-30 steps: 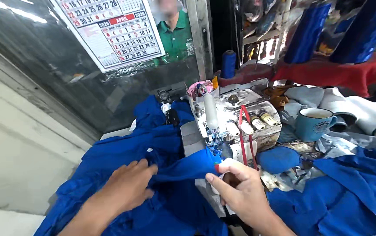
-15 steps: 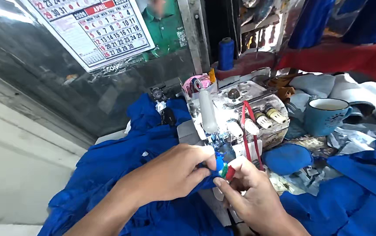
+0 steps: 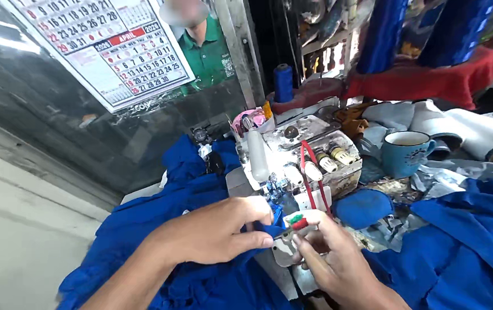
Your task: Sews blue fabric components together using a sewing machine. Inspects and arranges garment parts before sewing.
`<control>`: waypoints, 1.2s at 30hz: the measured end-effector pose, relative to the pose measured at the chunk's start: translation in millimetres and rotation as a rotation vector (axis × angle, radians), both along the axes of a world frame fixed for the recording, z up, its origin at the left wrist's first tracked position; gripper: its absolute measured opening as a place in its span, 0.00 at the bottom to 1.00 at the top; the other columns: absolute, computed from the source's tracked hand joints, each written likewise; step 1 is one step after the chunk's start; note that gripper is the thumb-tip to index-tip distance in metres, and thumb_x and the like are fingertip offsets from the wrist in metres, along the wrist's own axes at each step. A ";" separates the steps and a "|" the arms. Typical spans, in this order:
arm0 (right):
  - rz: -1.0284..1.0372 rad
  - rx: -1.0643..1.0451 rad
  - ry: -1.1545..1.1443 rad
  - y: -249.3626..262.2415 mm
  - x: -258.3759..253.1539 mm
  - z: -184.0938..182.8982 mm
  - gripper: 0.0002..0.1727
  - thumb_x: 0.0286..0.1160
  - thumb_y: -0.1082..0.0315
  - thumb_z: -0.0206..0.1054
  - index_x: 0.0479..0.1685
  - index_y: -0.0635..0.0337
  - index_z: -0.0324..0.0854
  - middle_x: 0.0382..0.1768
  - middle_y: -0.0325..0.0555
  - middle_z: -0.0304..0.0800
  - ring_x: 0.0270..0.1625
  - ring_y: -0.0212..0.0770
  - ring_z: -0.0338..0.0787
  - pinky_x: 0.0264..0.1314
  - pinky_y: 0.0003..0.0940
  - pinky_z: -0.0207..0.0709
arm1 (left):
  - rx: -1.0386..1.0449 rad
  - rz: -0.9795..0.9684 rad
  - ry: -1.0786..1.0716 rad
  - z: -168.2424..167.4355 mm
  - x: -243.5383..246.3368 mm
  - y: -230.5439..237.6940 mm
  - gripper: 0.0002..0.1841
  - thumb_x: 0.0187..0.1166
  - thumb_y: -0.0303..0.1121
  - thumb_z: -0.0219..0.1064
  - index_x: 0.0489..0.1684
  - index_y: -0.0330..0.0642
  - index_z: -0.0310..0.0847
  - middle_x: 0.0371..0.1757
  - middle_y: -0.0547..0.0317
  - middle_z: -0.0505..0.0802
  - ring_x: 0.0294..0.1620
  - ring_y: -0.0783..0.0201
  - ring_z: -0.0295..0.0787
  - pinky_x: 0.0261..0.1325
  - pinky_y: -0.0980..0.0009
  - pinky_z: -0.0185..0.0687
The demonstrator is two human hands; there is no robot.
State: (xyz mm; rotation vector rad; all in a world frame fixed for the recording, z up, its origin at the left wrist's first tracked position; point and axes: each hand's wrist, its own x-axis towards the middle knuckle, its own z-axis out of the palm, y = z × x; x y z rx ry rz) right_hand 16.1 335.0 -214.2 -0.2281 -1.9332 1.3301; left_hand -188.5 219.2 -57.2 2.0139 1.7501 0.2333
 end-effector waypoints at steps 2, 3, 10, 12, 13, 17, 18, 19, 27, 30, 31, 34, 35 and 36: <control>0.060 0.057 -0.052 4.2 -6.5 7.5 0.13 0.84 0.64 0.65 0.63 0.49 0.78 0.40 0.33 0.92 0.31 0.30 0.92 0.32 0.29 0.92 | -0.133 0.062 -0.118 1.6 1.8 0.3 0.11 0.86 0.47 0.64 0.46 0.52 0.86 0.31 0.71 0.91 0.28 0.76 0.87 0.31 0.77 0.87; 0.075 0.088 -0.065 8.0 -11.4 11.3 0.12 0.82 0.63 0.66 0.60 0.49 0.79 0.39 0.33 0.92 0.30 0.29 0.91 0.33 0.29 0.92 | -0.174 0.071 -0.122 5.8 2.8 1.4 0.11 0.86 0.46 0.63 0.46 0.52 0.86 0.29 0.70 0.91 0.25 0.75 0.87 0.29 0.77 0.86; 0.113 0.100 -0.030 16.8 -31.3 33.1 0.21 0.75 0.61 0.70 0.67 0.40 0.77 0.46 0.28 0.89 0.29 0.25 0.87 0.30 0.25 0.88 | -0.242 0.118 -0.236 21.6 0.2 0.9 0.09 0.83 0.44 0.69 0.46 0.50 0.87 0.29 0.66 0.92 0.23 0.72 0.87 0.24 0.77 0.86; 0.303 -0.039 -0.094 13.1 -30.3 41.3 0.26 0.77 0.60 0.70 0.75 0.41 0.71 0.43 0.33 0.91 0.30 0.31 0.91 0.33 0.31 0.91 | -0.275 0.144 -0.281 23.3 -1.1 1.3 0.09 0.84 0.43 0.67 0.47 0.49 0.86 0.26 0.64 0.91 0.20 0.71 0.85 0.23 0.77 0.84; 0.395 -0.097 -0.138 13.3 -29.3 46.3 0.27 0.79 0.59 0.71 0.77 0.43 0.69 0.42 0.36 0.92 0.29 0.33 0.92 0.32 0.32 0.92 | -0.290 0.155 -0.289 24.6 -1.7 1.3 0.09 0.84 0.43 0.67 0.48 0.49 0.86 0.25 0.63 0.90 0.20 0.70 0.84 0.22 0.77 0.83; 0.404 0.084 -0.320 23.5 -27.9 56.8 0.18 0.83 0.46 0.65 0.58 0.47 0.86 0.38 0.32 0.91 0.35 0.27 0.88 0.40 0.30 0.86 | -0.328 0.195 -0.112 34.6 5.5 7.4 0.07 0.85 0.41 0.65 0.47 0.50 0.83 0.22 0.64 0.87 0.17 0.71 0.81 0.20 0.76 0.77; 0.415 0.146 -0.334 24.1 -28.4 56.0 0.19 0.85 0.46 0.62 0.51 0.49 0.89 0.38 0.33 0.90 0.38 0.26 0.88 0.44 0.30 0.85 | -0.310 0.190 -0.033 34.1 7.4 10.8 0.07 0.85 0.41 0.65 0.44 0.50 0.83 0.21 0.64 0.86 0.17 0.71 0.80 0.21 0.74 0.77; 0.406 0.196 -0.343 22.0 -27.8 55.4 0.20 0.87 0.46 0.60 0.47 0.50 0.90 0.39 0.33 0.90 0.40 0.27 0.88 0.45 0.31 0.85 | -0.307 0.176 0.036 32.4 7.8 14.5 0.08 0.85 0.42 0.65 0.44 0.50 0.83 0.23 0.65 0.87 0.19 0.71 0.82 0.24 0.73 0.80; 0.152 0.165 -0.427 -11.1 16.7 18.1 0.12 0.82 0.54 0.65 0.53 0.48 0.87 0.44 0.43 0.86 0.44 0.39 0.88 0.43 0.40 0.86 | -0.203 -0.059 0.290 11.9 20.1 13.6 0.09 0.88 0.37 0.59 0.50 0.46 0.85 0.39 0.60 0.90 0.41 0.64 0.88 0.47 0.59 0.85; 0.338 0.000 -0.354 0.8 -1.6 18.5 0.13 0.88 0.56 0.60 0.57 0.50 0.84 0.33 0.34 0.93 0.29 0.31 0.92 0.32 0.34 0.90 | -0.096 0.016 0.397 6.6 -5.0 10.4 0.10 0.88 0.47 0.60 0.46 0.59 0.86 0.39 0.75 0.89 0.41 0.77 0.87 0.45 0.69 0.87; 0.413 -0.088 -0.342 6.1 -7.7 24.1 0.12 0.89 0.56 0.60 0.57 0.50 0.83 0.34 0.33 0.94 0.27 0.31 0.92 0.29 0.32 0.90 | -0.080 0.026 0.437 8.6 -4.1 8.8 0.11 0.88 0.49 0.58 0.47 0.61 0.85 0.39 0.76 0.88 0.40 0.78 0.86 0.44 0.70 0.87; 0.646 -0.289 -0.351 25.6 -17.1 37.2 0.12 0.89 0.57 0.63 0.59 0.52 0.83 0.39 0.39 0.97 0.29 0.39 0.96 0.25 0.37 0.93 | -0.069 0.065 0.479 14.7 27.0 5.5 0.12 0.89 0.46 0.54 0.47 0.55 0.82 0.33 0.67 0.85 0.31 0.66 0.86 0.30 0.60 0.84; 0.706 -0.314 -0.349 29.9 -18.9 37.9 0.13 0.89 0.57 0.63 0.61 0.53 0.83 0.40 0.42 0.97 0.29 0.41 0.96 0.25 0.39 0.93 | -0.075 0.087 0.502 15.0 38.0 6.0 0.10 0.89 0.44 0.55 0.48 0.53 0.81 0.32 0.64 0.86 0.30 0.62 0.87 0.26 0.57 0.83; 0.747 -0.333 -0.341 32.2 -19.6 37.4 0.15 0.89 0.57 0.63 0.63 0.54 0.82 0.41 0.43 0.97 0.29 0.42 0.96 0.24 0.39 0.93 | -0.062 0.108 0.525 12.2 43.6 7.1 0.09 0.88 0.44 0.57 0.50 0.54 0.80 0.32 0.64 0.86 0.29 0.61 0.87 0.25 0.57 0.82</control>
